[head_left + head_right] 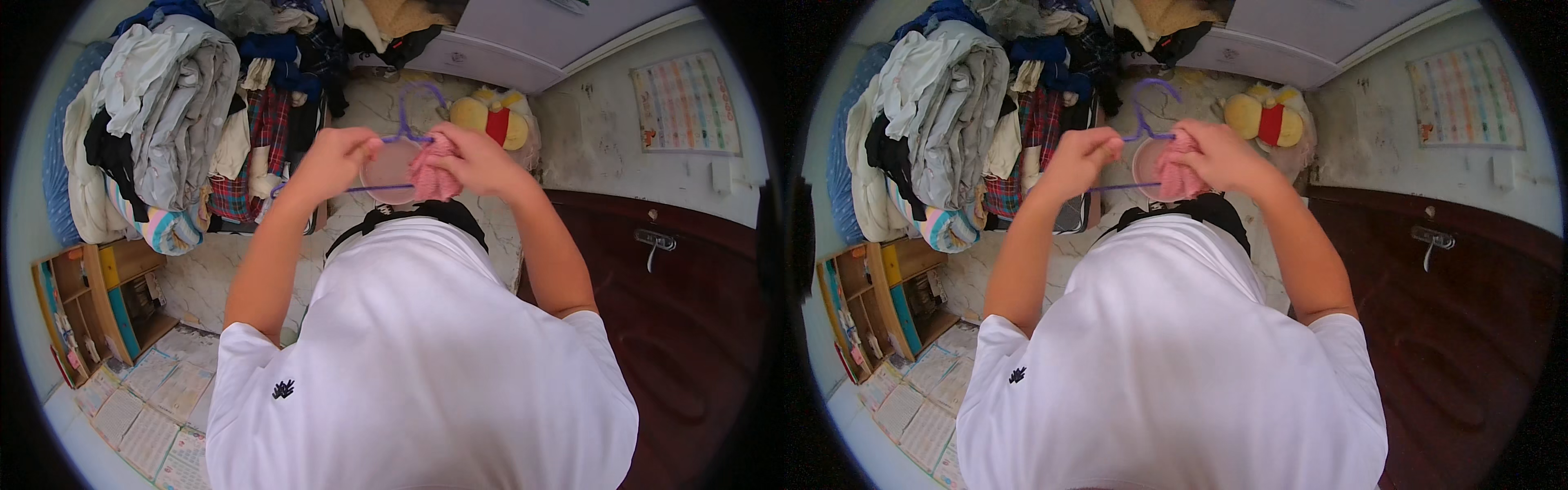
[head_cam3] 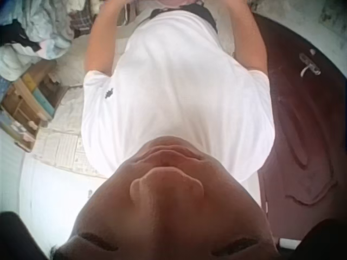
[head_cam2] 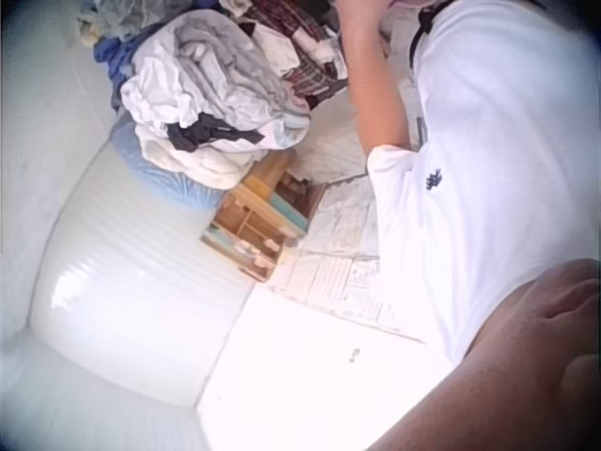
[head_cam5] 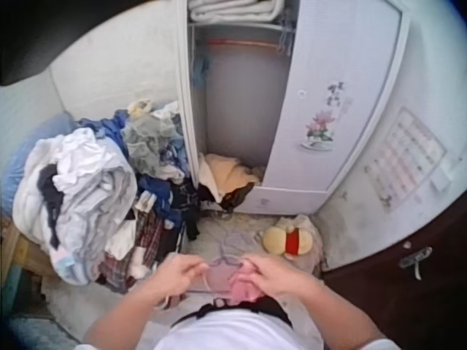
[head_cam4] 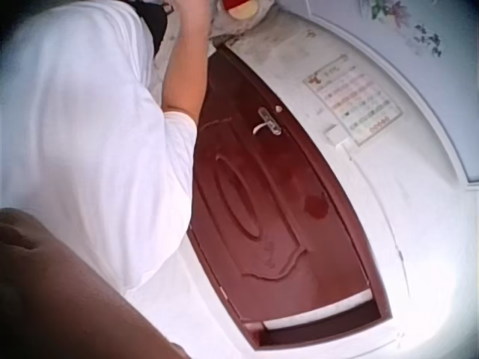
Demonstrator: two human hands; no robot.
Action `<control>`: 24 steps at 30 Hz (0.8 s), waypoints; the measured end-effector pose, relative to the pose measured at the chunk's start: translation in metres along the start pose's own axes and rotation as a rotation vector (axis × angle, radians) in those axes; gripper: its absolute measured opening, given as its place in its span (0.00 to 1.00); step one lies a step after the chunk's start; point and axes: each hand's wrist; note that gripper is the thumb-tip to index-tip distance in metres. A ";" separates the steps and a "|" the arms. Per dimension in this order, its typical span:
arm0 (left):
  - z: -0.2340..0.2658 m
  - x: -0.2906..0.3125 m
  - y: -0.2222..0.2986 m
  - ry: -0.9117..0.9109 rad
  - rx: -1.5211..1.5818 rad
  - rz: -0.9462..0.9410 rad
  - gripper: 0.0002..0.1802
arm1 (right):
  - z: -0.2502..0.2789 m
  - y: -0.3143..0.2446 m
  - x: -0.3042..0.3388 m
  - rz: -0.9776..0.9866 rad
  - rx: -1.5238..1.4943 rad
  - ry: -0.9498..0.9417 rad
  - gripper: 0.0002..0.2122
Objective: The person wipes a purple hanger with a pink cloth, then picks up a white jacket and places it on the hanger. The person adjusts the jacket on the hanger and places it into a wardrobe.
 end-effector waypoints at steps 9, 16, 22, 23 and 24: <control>-0.018 -0.006 0.014 -0.073 -0.105 0.006 0.13 | -0.008 -0.024 -0.011 0.022 -0.147 0.107 0.16; 0.013 0.008 -0.028 0.148 0.231 0.035 0.13 | 0.016 0.013 0.003 0.006 0.085 -0.005 0.16; 0.033 0.029 -0.035 0.104 0.583 0.243 0.13 | 0.046 0.041 0.018 -0.058 -0.205 0.093 0.15; 0.035 0.030 -0.039 0.024 0.649 0.245 0.13 | 0.046 0.040 0.016 -0.062 -0.262 0.093 0.15; 0.035 0.031 -0.040 -0.057 0.721 0.246 0.13 | 0.050 0.036 0.016 -0.069 -0.315 0.091 0.14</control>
Point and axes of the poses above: each hand's wrist, its own x-axis away from the middle knuckle, its own z-axis out of the back of the hand, y = z × x, and after that the axes turned 2 degrees about x, right-handed
